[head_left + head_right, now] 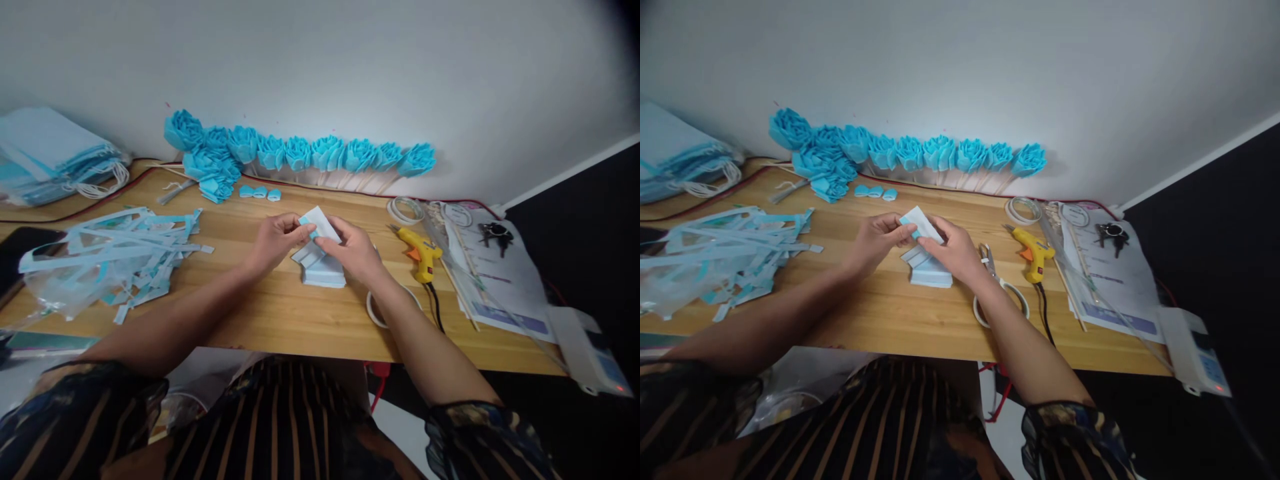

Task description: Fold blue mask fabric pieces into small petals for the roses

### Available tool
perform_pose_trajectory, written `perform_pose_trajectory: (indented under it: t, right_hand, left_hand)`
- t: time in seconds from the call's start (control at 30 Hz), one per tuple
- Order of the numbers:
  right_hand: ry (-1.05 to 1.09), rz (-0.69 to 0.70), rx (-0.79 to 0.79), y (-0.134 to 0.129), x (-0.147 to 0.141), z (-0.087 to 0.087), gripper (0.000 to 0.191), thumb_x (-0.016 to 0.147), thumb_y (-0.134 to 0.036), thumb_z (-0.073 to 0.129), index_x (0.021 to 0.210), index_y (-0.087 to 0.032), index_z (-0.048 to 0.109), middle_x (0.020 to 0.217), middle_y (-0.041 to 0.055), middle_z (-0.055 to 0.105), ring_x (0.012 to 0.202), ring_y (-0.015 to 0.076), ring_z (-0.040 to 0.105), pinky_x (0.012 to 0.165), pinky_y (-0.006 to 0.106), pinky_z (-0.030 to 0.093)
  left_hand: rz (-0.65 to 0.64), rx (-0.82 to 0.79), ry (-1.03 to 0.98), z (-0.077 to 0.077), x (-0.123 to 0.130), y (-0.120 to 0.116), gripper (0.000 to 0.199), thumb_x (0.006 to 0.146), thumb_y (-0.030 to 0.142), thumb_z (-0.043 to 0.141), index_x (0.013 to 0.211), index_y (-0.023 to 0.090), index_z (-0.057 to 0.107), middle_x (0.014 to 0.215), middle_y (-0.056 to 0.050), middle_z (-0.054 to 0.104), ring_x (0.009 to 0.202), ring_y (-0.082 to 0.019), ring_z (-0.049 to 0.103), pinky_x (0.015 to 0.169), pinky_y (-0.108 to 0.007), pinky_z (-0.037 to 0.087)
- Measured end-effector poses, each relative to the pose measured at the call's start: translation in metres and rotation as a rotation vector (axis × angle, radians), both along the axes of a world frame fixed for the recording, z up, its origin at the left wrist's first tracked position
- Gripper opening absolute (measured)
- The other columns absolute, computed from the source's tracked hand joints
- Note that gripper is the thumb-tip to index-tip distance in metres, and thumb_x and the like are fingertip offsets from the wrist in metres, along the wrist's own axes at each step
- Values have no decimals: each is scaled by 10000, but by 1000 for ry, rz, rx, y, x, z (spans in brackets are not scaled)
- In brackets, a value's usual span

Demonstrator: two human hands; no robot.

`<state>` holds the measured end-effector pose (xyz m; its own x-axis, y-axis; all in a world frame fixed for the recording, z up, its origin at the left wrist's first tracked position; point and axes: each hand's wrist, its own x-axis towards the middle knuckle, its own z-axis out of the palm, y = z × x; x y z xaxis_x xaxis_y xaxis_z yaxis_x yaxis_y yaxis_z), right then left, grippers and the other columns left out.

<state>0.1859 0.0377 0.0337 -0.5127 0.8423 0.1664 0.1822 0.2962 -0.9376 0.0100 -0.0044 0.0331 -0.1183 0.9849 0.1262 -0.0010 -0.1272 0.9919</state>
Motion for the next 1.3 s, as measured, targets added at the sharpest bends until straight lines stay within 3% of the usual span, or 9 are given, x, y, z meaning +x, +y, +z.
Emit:
perform_pose_trajectory:
  t: [0.2,0.33,0.57,0.7,0.8,0.93,1.03,1.17,1.3]
  right_hand:
    - [30,-25,1,2,0,-3,481,820,-412,691,1251,-199,693,1098,32,747,881,195,654,766,317,510]
    - [60,-65,15,2,0,-2,477,810,-401,699,1242,-199,696,1074,30,754,874,192,655,780,323,511]
    - [84,-49,-15,3,-2,-7,537,794,-409,732,1285,-201,670,1178,51,735,968,207,662,844,336,522]
    - [57,-36,-14,7,3,-6,550,828,-416,700,1335,-212,633,1036,41,742,835,184,658,766,332,537]
    - [-1,-93,186,11,11,1,501,890,-347,622,1379,-245,591,1030,46,724,885,194,664,830,368,549]
    - [-151,-72,720,15,19,10,638,859,-192,624,1465,-320,471,1380,71,610,1283,280,548,1083,524,451]
    - [-242,17,991,15,18,10,635,856,-149,644,1443,-326,478,1467,70,543,1387,298,458,1169,576,360]
    - [-203,72,1105,14,14,7,388,894,-113,608,1208,-336,655,1398,26,608,1360,275,485,1105,529,444]
    - [-166,36,1064,14,12,5,194,913,-174,648,955,-334,750,1266,-3,693,1253,260,558,1018,508,496]
  left_hand:
    - [-8,4,-80,-1,0,-1,422,737,548,764,634,167,615,597,0,608,551,-96,511,561,-239,438]
    - [-88,-33,-140,-6,1,0,427,759,569,741,701,152,668,656,-16,639,586,-106,555,568,-244,454]
    - [-92,-170,-238,-7,2,0,323,712,407,811,614,141,656,593,-6,607,552,-95,524,566,-252,421]
    - [-103,-172,-377,-2,-4,3,245,724,334,805,681,127,682,653,-32,651,616,-114,576,586,-253,439]
    - [-74,-162,-449,0,-9,7,207,732,303,793,739,115,705,703,-50,685,645,-124,607,581,-246,438]
    - [-91,-171,-492,2,-10,7,183,759,275,767,726,110,695,705,-53,689,641,-123,613,590,-248,438]
    - [-144,-173,-495,3,-8,3,184,765,273,765,712,113,692,703,-52,691,650,-124,617,611,-251,445]
    - [-175,-182,-443,2,-3,0,204,758,301,780,704,122,698,685,-41,685,641,-118,606,644,-262,451]
    - [-139,-177,-329,-1,-1,1,266,726,375,800,674,134,701,670,-35,683,640,-121,588,666,-274,453]
